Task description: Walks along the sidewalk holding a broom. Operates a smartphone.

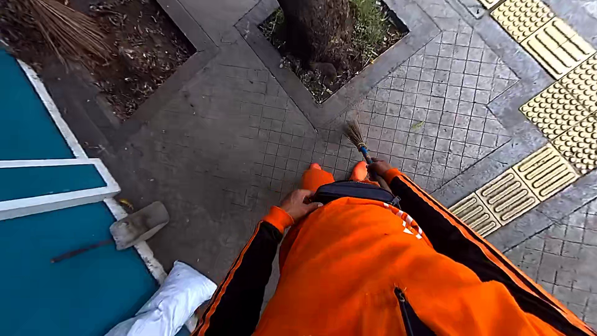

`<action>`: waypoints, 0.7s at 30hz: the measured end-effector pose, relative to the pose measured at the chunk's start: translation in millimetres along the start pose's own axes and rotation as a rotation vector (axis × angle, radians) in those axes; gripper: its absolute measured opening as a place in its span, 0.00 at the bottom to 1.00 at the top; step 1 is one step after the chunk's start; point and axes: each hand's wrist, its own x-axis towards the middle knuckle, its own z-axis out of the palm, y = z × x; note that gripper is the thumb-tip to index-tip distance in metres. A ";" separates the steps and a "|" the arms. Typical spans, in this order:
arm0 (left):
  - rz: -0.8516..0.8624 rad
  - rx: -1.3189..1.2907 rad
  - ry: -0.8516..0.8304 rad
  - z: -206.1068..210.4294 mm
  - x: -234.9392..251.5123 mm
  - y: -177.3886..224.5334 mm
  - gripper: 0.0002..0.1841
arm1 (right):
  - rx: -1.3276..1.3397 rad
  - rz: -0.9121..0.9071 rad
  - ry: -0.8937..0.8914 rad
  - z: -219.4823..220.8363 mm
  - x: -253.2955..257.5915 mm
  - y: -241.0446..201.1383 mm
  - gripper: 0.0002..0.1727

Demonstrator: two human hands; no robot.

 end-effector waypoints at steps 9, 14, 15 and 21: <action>-0.081 -0.290 0.270 8.3 6.9 19.6 0.19 | -0.016 -0.033 0.009 -15.3 1.4 -62.6 0.35; 0.020 -0.204 0.377 -1.9 23.9 42.5 0.26 | -0.125 0.047 -0.026 -15.0 35.5 -60.6 0.38; 0.080 -0.146 0.399 -3.4 28.5 49.7 0.25 | -0.174 0.039 -0.036 -17.9 42.5 -54.5 0.38; 0.538 0.127 0.240 -12.7 72.9 113.6 0.21 | -0.280 -0.071 -0.088 -31.1 62.2 -42.9 0.40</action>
